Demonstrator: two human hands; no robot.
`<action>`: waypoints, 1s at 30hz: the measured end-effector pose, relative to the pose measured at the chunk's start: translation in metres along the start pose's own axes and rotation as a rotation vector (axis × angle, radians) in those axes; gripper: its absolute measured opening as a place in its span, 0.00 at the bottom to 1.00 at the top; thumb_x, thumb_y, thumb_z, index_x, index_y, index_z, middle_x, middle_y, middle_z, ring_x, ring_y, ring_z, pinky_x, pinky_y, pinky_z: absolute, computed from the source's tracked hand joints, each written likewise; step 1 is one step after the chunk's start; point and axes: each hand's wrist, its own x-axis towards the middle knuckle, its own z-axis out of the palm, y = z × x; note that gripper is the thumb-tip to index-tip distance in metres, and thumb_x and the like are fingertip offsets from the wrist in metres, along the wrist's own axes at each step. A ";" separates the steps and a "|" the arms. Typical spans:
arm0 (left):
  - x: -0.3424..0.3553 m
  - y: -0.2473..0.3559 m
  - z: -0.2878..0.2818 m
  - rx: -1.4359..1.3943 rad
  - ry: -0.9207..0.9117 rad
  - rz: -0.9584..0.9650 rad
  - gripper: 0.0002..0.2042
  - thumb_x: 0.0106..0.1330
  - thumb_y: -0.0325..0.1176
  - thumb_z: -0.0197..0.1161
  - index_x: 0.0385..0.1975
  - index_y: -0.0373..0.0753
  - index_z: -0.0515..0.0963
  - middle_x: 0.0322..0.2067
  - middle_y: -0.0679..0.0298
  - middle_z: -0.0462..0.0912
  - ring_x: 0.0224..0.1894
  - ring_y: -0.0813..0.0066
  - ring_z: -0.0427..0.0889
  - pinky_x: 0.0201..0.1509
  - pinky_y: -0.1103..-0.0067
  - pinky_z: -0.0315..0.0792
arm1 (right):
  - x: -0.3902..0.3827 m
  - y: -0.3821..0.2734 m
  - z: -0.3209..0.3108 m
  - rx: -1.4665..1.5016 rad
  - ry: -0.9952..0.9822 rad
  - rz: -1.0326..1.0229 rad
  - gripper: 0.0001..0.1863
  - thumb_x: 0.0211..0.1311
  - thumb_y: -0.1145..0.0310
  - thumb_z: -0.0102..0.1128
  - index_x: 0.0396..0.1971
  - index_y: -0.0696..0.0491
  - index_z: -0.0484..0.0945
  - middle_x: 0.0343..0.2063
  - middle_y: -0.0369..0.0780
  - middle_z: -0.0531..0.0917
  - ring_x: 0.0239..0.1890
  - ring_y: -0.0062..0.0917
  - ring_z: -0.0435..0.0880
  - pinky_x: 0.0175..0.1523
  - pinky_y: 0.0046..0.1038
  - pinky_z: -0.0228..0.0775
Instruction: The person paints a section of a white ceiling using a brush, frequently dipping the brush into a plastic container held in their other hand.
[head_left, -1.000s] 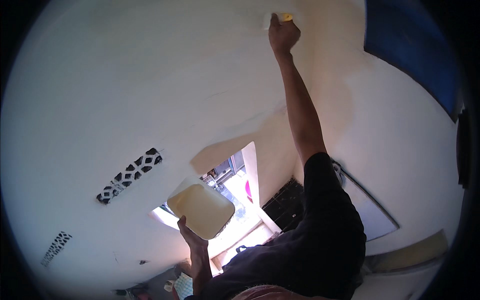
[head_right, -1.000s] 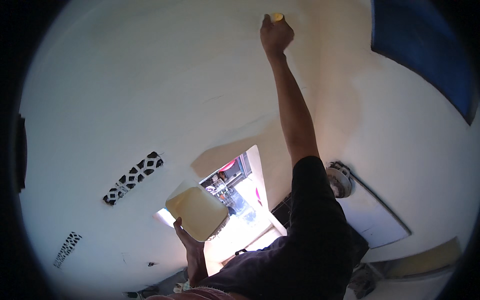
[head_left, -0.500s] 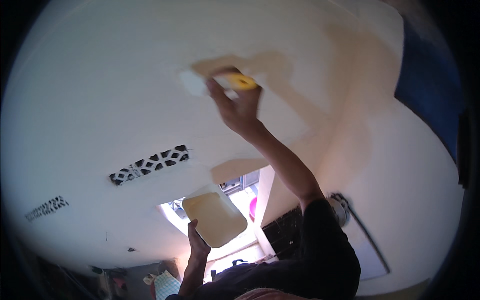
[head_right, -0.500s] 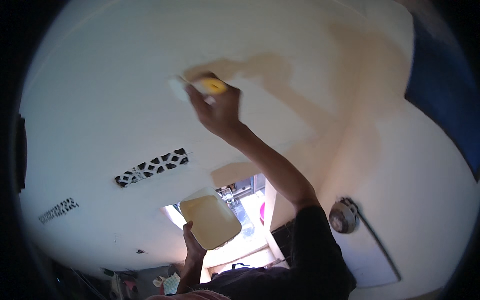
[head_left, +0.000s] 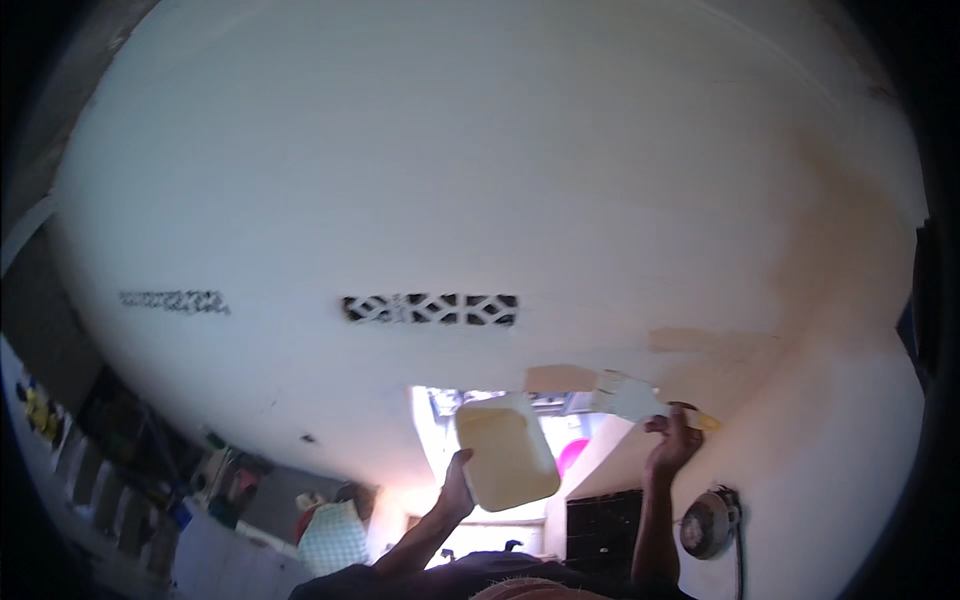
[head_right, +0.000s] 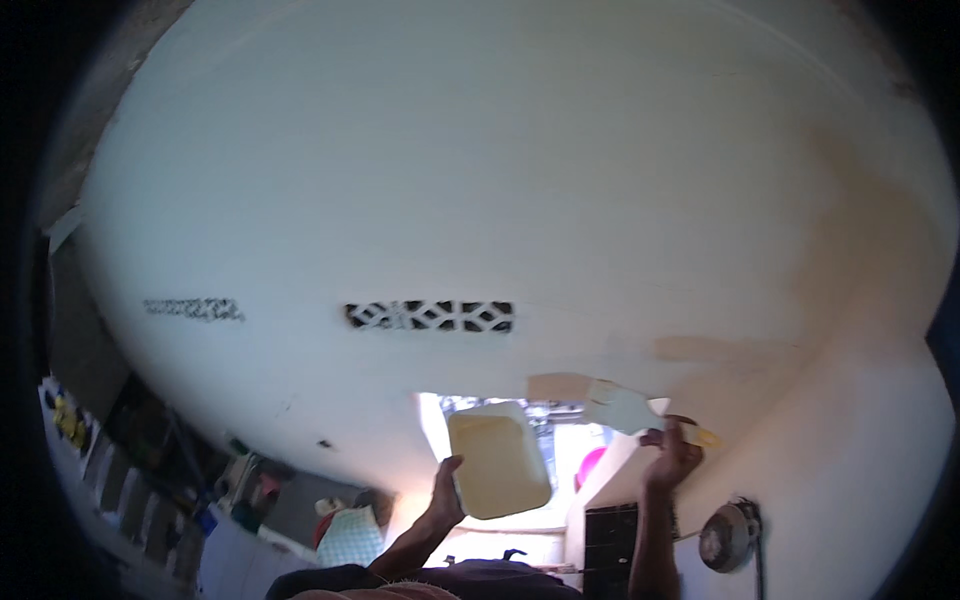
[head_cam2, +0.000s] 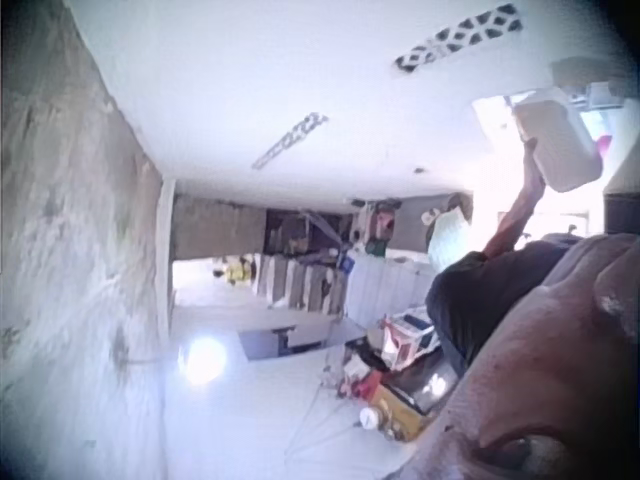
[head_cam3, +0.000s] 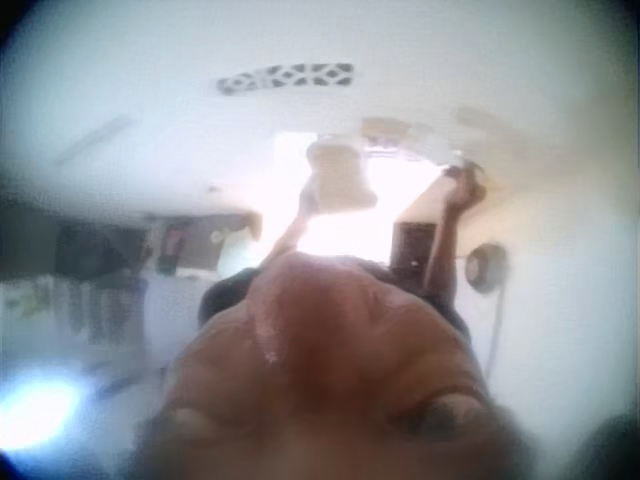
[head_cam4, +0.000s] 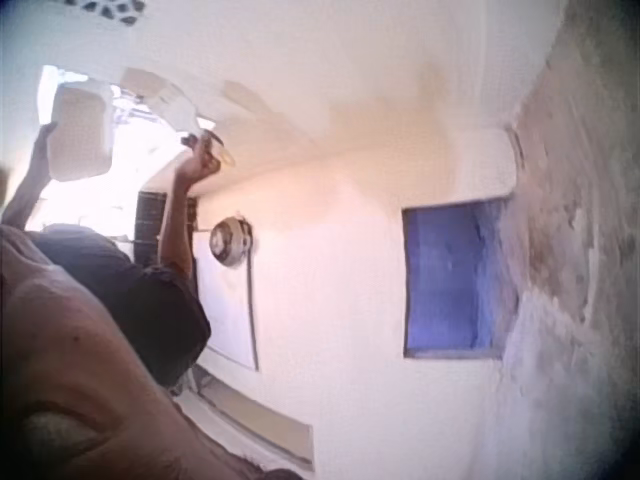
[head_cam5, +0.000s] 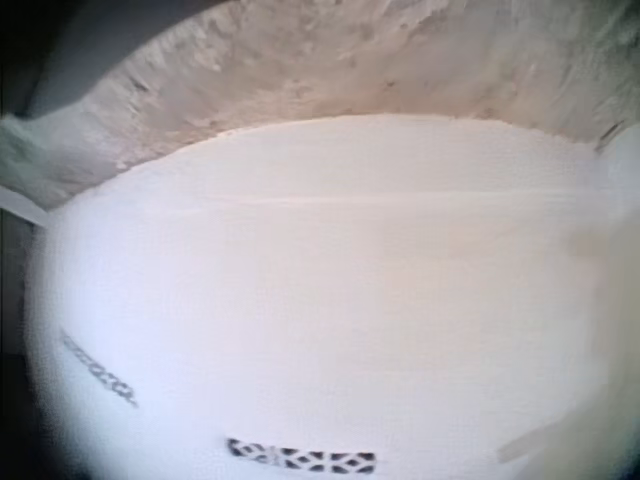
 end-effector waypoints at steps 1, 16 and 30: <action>-0.002 -0.001 0.001 -0.011 0.030 -0.029 0.23 0.71 0.44 0.43 0.55 0.32 0.68 0.47 0.55 0.78 0.50 0.65 0.78 0.56 0.70 0.72 | 0.001 0.000 -0.006 0.000 -0.003 0.012 0.10 0.65 0.71 0.58 0.40 0.64 0.77 0.22 0.42 0.83 0.16 0.24 0.81 0.21 0.23 0.75; -0.015 0.001 0.016 -0.057 0.031 0.054 0.26 0.69 0.44 0.44 0.58 0.29 0.66 0.50 0.51 0.78 0.52 0.62 0.79 0.58 0.68 0.75 | 0.003 0.005 -0.022 -0.118 0.023 0.156 0.19 0.65 0.60 0.59 0.42 0.63 0.75 0.30 0.44 0.83 0.19 0.21 0.78 0.26 0.19 0.73; -0.035 -0.001 0.030 -0.013 0.087 0.099 0.28 0.70 0.48 0.43 0.59 0.31 0.68 0.50 0.53 0.78 0.50 0.63 0.80 0.57 0.68 0.74 | -0.005 -0.003 -0.002 -0.024 -0.134 0.182 0.16 0.65 0.65 0.58 0.40 0.66 0.76 0.24 0.44 0.81 0.17 0.24 0.78 0.22 0.24 0.73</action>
